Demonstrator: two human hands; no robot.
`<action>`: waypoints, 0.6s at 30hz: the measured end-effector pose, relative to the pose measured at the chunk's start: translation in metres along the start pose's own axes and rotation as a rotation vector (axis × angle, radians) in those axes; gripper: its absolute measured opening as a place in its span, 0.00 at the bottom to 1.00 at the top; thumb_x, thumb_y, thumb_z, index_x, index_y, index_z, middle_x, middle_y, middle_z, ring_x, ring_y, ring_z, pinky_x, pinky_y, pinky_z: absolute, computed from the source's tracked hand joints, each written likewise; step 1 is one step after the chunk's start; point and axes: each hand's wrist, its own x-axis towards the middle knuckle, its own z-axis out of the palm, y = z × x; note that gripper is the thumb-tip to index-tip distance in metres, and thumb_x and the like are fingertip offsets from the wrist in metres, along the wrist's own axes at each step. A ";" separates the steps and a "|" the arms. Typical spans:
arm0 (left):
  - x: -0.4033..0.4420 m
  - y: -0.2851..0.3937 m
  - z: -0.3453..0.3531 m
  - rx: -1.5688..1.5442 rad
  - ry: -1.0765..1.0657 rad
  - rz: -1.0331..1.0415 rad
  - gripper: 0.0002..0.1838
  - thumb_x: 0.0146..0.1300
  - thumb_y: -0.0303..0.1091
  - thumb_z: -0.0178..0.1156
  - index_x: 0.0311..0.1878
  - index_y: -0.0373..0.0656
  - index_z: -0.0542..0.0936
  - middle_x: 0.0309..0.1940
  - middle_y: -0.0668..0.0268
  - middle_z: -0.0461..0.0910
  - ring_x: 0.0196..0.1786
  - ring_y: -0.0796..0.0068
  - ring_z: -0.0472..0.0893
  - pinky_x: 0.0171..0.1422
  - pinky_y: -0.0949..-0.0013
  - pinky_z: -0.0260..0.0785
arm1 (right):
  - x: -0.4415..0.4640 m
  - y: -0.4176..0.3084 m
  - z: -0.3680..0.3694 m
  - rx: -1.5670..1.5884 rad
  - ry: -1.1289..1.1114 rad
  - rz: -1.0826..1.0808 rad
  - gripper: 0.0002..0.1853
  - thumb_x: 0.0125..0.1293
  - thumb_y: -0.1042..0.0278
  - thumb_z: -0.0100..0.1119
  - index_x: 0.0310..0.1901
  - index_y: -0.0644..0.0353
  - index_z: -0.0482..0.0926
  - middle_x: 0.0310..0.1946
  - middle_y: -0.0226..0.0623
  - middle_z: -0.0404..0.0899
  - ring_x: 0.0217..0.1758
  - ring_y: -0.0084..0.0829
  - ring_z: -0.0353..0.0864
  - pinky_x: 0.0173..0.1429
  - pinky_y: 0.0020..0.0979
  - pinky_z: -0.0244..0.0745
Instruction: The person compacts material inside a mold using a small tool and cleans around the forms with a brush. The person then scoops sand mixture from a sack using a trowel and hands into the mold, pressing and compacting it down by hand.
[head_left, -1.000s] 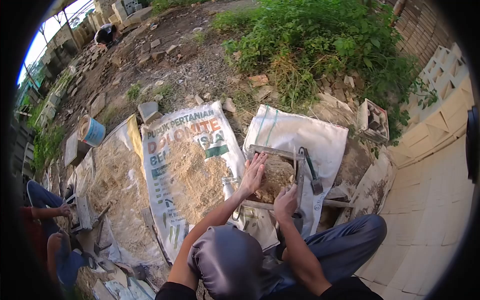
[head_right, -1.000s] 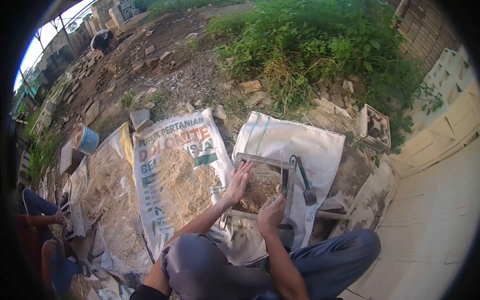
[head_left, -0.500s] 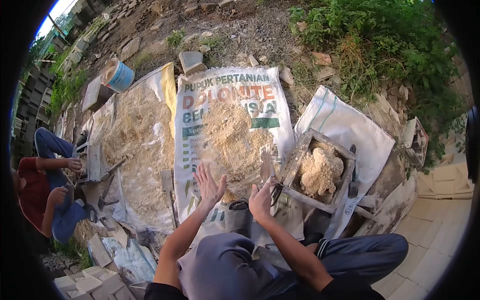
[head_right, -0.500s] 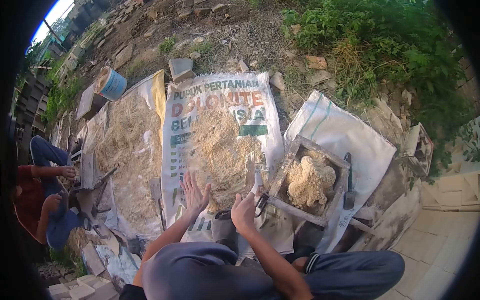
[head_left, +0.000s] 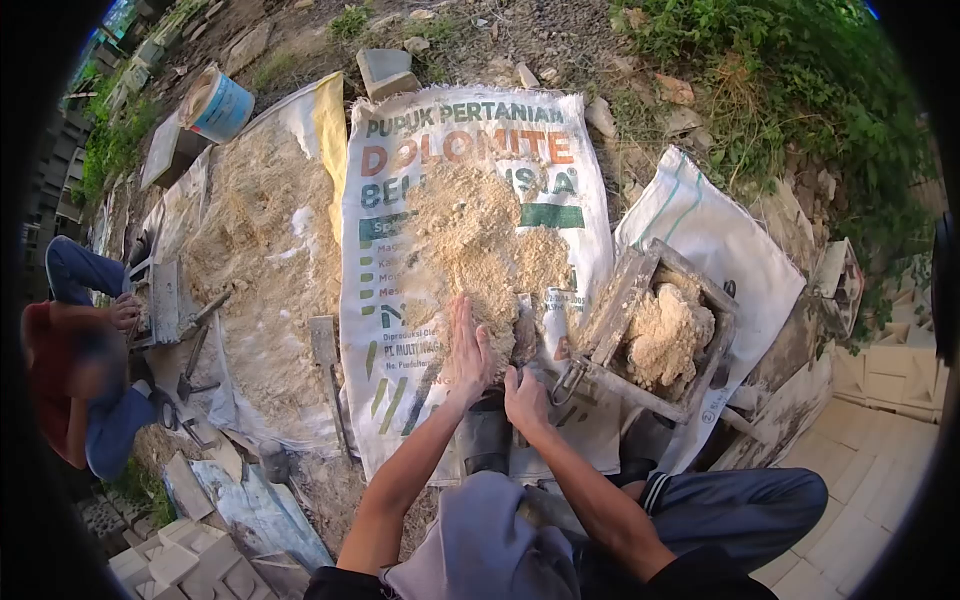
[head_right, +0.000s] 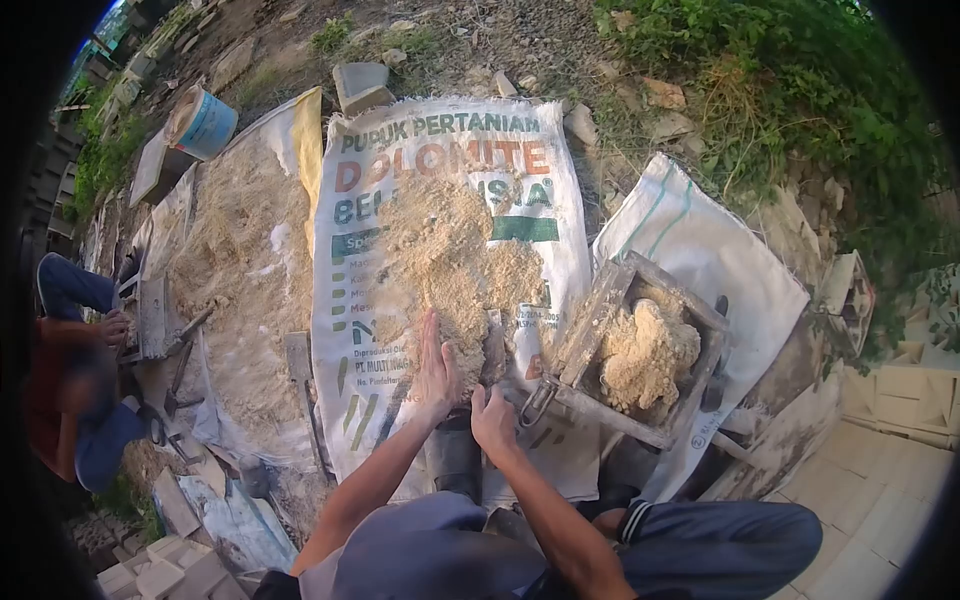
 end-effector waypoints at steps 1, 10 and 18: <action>0.007 0.003 0.012 -0.005 0.002 0.001 0.29 0.76 0.42 0.34 0.73 0.33 0.53 0.74 0.47 0.52 0.77 0.49 0.50 0.79 0.52 0.41 | 0.000 0.002 0.001 -0.014 -0.005 -0.013 0.25 0.71 0.51 0.46 0.39 0.72 0.74 0.29 0.66 0.78 0.37 0.66 0.77 0.42 0.55 0.72; 0.105 -0.003 0.020 -0.311 0.357 -0.171 0.29 0.78 0.46 0.31 0.72 0.35 0.57 0.72 0.50 0.57 0.76 0.54 0.53 0.79 0.58 0.42 | 0.064 -0.078 -0.007 0.042 -0.007 -0.169 0.24 0.71 0.51 0.46 0.40 0.72 0.73 0.31 0.64 0.78 0.39 0.58 0.81 0.46 0.51 0.74; 0.169 -0.059 -0.022 0.403 0.254 -0.150 0.29 0.76 0.51 0.34 0.72 0.42 0.61 0.74 0.54 0.54 0.78 0.55 0.49 0.80 0.54 0.34 | 0.166 -0.110 -0.038 -0.225 0.179 -0.105 0.22 0.75 0.55 0.41 0.50 0.71 0.71 0.41 0.60 0.80 0.45 0.56 0.81 0.48 0.50 0.76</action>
